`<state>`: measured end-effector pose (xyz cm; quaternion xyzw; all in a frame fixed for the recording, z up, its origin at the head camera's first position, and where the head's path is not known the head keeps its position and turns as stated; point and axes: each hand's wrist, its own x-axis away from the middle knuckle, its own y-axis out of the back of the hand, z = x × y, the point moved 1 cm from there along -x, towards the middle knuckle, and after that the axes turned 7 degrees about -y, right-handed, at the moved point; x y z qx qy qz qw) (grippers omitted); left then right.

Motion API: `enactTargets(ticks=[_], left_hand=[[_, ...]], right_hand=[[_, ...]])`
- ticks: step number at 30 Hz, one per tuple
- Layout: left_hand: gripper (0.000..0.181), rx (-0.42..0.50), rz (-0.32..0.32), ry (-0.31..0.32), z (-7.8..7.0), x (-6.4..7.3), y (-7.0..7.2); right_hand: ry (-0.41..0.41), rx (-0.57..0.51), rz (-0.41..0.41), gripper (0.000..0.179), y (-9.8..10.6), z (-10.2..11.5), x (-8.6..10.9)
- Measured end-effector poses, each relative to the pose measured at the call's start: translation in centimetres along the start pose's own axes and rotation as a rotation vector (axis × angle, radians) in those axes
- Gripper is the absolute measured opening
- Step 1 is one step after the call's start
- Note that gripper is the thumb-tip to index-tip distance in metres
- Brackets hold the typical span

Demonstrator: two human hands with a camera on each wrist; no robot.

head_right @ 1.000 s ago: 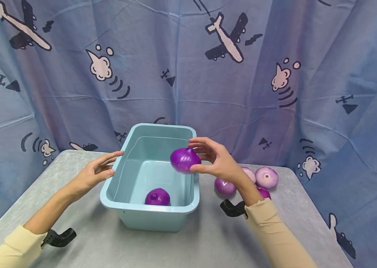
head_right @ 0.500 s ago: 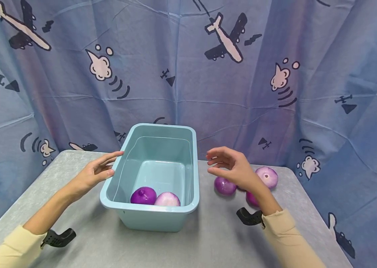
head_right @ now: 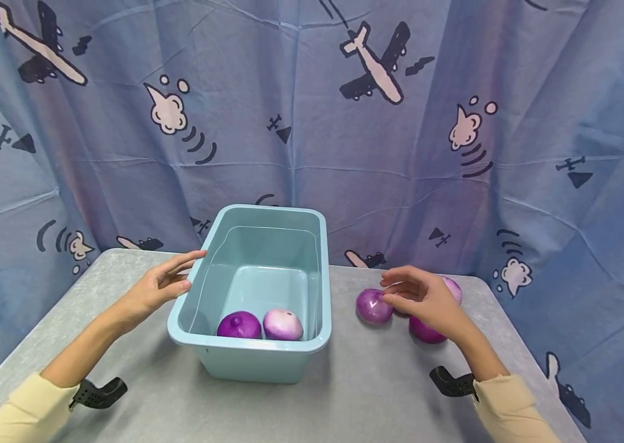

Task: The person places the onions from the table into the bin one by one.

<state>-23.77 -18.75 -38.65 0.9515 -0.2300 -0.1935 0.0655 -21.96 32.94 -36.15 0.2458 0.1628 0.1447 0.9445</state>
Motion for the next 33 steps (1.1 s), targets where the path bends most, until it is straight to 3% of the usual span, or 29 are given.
enactTargets(ticks=[10, 33], left_hand=[[0.059, -0.006, -0.003, 0.010, 0.0, 0.0, 0.1], [0.059, -0.011, -0.001, 0.020, -0.1, 0.0, 0.0]], right_hand=[[0.015, 0.013, -0.051, 0.035, 2.0, -2.1, 2.5], [-0.251, 0.196, -0.210, 0.037, 5.7, -5.7, 8.0]])
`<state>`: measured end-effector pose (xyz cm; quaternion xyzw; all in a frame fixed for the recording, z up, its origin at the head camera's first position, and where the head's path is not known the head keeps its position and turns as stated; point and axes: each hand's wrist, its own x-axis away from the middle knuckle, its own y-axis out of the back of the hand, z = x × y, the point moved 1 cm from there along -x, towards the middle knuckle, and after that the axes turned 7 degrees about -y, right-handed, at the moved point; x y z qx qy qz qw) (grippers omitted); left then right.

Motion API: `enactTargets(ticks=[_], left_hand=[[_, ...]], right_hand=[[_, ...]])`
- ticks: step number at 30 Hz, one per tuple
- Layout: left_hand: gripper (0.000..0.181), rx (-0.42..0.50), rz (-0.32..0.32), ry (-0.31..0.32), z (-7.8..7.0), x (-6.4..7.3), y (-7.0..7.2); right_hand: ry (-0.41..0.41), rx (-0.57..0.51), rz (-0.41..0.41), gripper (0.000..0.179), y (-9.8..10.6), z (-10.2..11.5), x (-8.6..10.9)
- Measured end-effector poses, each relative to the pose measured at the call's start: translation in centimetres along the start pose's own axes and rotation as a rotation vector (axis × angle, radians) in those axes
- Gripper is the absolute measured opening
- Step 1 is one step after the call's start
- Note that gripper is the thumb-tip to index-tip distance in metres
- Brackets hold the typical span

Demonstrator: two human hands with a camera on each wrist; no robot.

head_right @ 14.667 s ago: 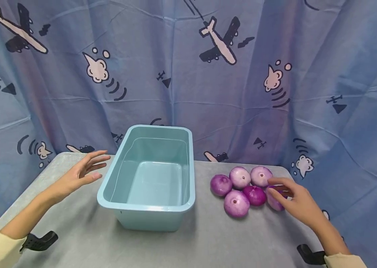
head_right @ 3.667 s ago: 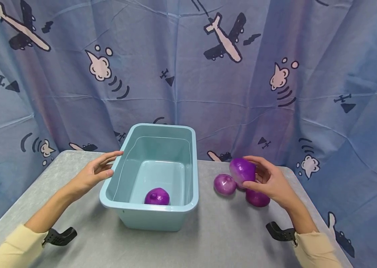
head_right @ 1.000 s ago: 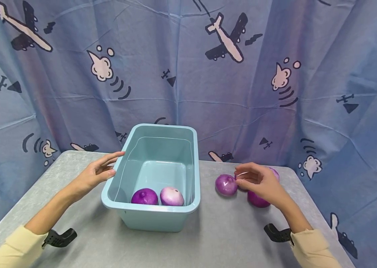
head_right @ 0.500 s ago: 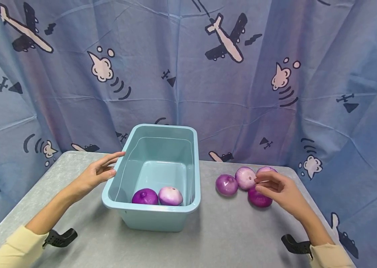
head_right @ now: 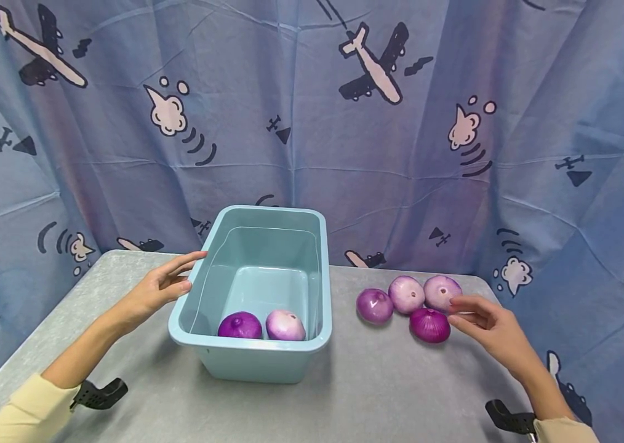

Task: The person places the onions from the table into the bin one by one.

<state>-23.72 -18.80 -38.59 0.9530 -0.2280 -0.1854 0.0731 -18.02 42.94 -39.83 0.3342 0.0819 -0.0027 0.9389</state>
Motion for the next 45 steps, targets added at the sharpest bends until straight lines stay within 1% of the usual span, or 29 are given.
enactTargets(ticks=[4, 8, 17, 21, 26, 33, 36, 38, 42, 45], left_hand=[[0.059, 0.001, 0.003, 0.000, 0.0, 0.0, 0.0], [0.059, 0.003, 0.001, 0.001, -0.1, 0.0, 0.0], [0.059, 0.006, 0.000, 0.011, 0.0, 0.2, 0.1], [0.058, 0.001, 0.001, 0.007, 0.1, 0.2, 0.2], [0.058, 0.004, 0.006, -0.009, 0.2, 0.2, 0.2], [0.058, 0.000, 0.005, -0.008, 0.2, 0.1, 0.1], [0.058, 0.001, 0.006, -0.006, 0.2, 0.1, 0.1], [0.059, 0.005, 0.008, -0.007, 0.2, 0.1, 0.1], [0.059, 0.014, 0.011, -0.010, 0.2, 0.0, 0.1], [0.059, 0.018, 0.014, -0.010, 0.1, 0.0, 0.0]], right_hand=[[-0.041, 0.023, -0.011, 0.041, 0.2, -1.0, 0.2], [-0.083, 0.039, -0.001, 0.046, 0.0, -1.6, 0.3], [-0.205, 0.056, 0.052, 0.064, -1.4, -2.5, 0.5], [-0.252, 0.075, 0.055, 0.071, -2.2, -2.6, 0.7], [-0.282, 0.078, 0.039, 0.075, -3.0, -2.4, 0.8], [-0.281, 0.067, 0.030, 0.079, -3.7, -2.2, 0.8], [-0.268, 0.065, 0.015, 0.079, -3.9, -2.2, 0.6], [-0.246, 0.070, -0.003, 0.076, -4.1, -2.3, 0.4], [-0.175, 0.079, -0.062, 0.067, -4.5, -2.6, 0.0], [-0.146, 0.080, -0.086, 0.064, -4.7, -2.8, -0.2]])
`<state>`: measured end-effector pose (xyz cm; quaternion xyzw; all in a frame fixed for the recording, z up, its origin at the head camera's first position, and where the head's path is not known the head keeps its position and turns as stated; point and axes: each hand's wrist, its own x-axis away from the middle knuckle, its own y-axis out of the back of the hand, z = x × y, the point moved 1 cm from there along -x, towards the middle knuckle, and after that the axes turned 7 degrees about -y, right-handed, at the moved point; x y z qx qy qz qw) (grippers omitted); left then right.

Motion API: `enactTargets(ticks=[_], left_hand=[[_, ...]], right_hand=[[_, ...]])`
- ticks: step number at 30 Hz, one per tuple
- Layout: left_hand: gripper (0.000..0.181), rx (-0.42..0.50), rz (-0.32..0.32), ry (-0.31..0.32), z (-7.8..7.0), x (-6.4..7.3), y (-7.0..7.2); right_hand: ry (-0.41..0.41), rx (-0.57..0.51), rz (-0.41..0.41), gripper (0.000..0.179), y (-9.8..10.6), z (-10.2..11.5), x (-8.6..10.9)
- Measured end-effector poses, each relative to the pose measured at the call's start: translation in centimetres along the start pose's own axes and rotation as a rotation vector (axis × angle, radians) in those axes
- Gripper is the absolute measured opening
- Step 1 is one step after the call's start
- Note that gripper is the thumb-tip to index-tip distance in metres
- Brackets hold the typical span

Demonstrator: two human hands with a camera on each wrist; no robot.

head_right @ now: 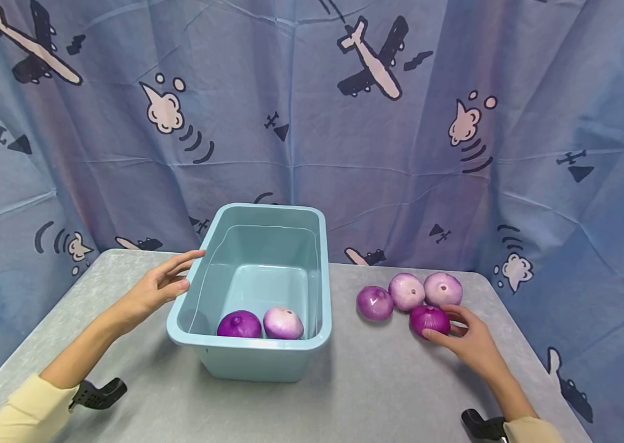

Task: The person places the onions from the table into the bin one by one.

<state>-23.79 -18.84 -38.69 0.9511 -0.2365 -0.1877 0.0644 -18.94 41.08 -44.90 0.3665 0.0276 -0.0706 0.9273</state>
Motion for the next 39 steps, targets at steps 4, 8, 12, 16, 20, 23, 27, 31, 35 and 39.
enactTargets(ticks=[4, 8, 12, 16, 20, 23, 27, 31, 35, 39], left_hand=[[0.059, -0.002, 0.001, 0.001, -0.1, 0.0, 0.0], [0.059, -0.007, 0.001, 0.001, -0.1, 0.0, 0.0], [0.059, -0.015, 0.000, 0.007, -0.1, 0.0, 0.1], [0.059, -0.021, -0.002, 0.014, -0.1, 0.0, 0.1], [0.059, -0.016, -0.002, 0.011, -0.1, -0.1, 0.1], [0.059, -0.013, 0.000, 0.009, -0.1, -0.1, 0.0], [0.058, -0.013, 0.000, 0.008, -0.1, 0.0, 0.0], [0.058, -0.016, 0.001, 0.008, 0.0, 0.0, 0.1], [0.058, -0.023, -0.004, 0.010, 0.0, 0.1, 0.1], [0.058, -0.026, -0.008, 0.012, 0.0, 0.1, 0.1]], right_hand=[[0.005, 0.006, -0.007, 0.064, -0.2, -0.2, -0.3], [-0.002, 0.029, -0.012, 0.065, -0.2, -0.2, -0.4], [-0.004, 0.040, -0.016, 0.065, -0.1, -0.1, -0.4], [0.013, 0.026, -0.026, 0.064, -0.1, -0.2, -0.3], [0.032, 0.018, -0.030, 0.063, 0.1, -0.4, -0.2], [0.029, 0.012, -0.020, 0.063, 0.3, -0.4, 0.0], [0.019, -0.019, 0.005, 0.065, 0.7, -0.2, 0.0], [0.008, -0.057, 0.016, 0.067, 1.1, 0.1, 0.1], [0.009, -0.095, 0.020, 0.067, 1.6, 0.7, 0.0], [0.014, -0.118, 0.041, 0.067, 2.2, 1.4, -0.1]])
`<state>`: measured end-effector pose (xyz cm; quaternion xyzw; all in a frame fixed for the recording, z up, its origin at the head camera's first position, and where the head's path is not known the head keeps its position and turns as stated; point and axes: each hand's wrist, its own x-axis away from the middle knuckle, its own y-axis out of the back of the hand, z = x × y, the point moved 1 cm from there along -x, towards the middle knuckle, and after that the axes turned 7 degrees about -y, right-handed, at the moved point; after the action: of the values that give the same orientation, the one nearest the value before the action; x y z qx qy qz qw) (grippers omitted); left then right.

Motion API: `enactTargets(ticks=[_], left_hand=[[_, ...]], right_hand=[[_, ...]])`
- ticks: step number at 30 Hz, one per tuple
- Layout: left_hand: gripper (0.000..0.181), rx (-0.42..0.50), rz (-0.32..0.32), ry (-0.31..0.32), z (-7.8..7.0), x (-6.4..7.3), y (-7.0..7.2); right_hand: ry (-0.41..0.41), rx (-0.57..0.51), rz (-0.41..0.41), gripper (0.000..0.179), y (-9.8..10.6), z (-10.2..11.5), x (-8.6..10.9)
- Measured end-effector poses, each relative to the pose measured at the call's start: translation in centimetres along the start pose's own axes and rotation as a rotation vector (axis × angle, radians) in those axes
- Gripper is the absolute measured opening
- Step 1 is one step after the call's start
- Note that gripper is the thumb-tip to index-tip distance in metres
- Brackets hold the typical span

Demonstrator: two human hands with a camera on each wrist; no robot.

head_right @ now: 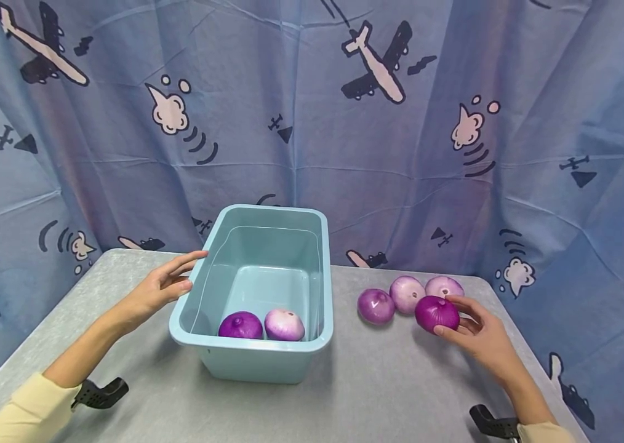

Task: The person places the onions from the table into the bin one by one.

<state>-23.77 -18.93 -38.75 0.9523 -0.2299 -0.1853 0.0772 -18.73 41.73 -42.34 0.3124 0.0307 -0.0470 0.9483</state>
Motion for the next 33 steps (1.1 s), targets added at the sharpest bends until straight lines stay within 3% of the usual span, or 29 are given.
enactTargets(ticks=[5, 13, 18, 33], left_hand=[[0.059, -0.004, -0.001, 0.002, -0.1, 0.0, 0.0], [0.059, -0.020, -0.001, -0.007, -0.3, -0.1, 0.0], [0.059, -0.025, 0.005, -0.008, -0.4, -0.1, 0.0], [0.058, 0.027, 0.004, -0.032, 0.0, -0.2, 0.0]], right_hand=[[0.021, -0.032, 0.008, 0.066, 0.5, 1.5, -0.2], [0.129, -0.092, 0.031, 0.064, 0.6, 4.0, -0.2], [0.135, -0.109, 0.051, 0.063, 0.5, 5.4, -0.3], [0.230, -0.236, 0.127, 0.063, -1.8, 9.5, -1.7]])
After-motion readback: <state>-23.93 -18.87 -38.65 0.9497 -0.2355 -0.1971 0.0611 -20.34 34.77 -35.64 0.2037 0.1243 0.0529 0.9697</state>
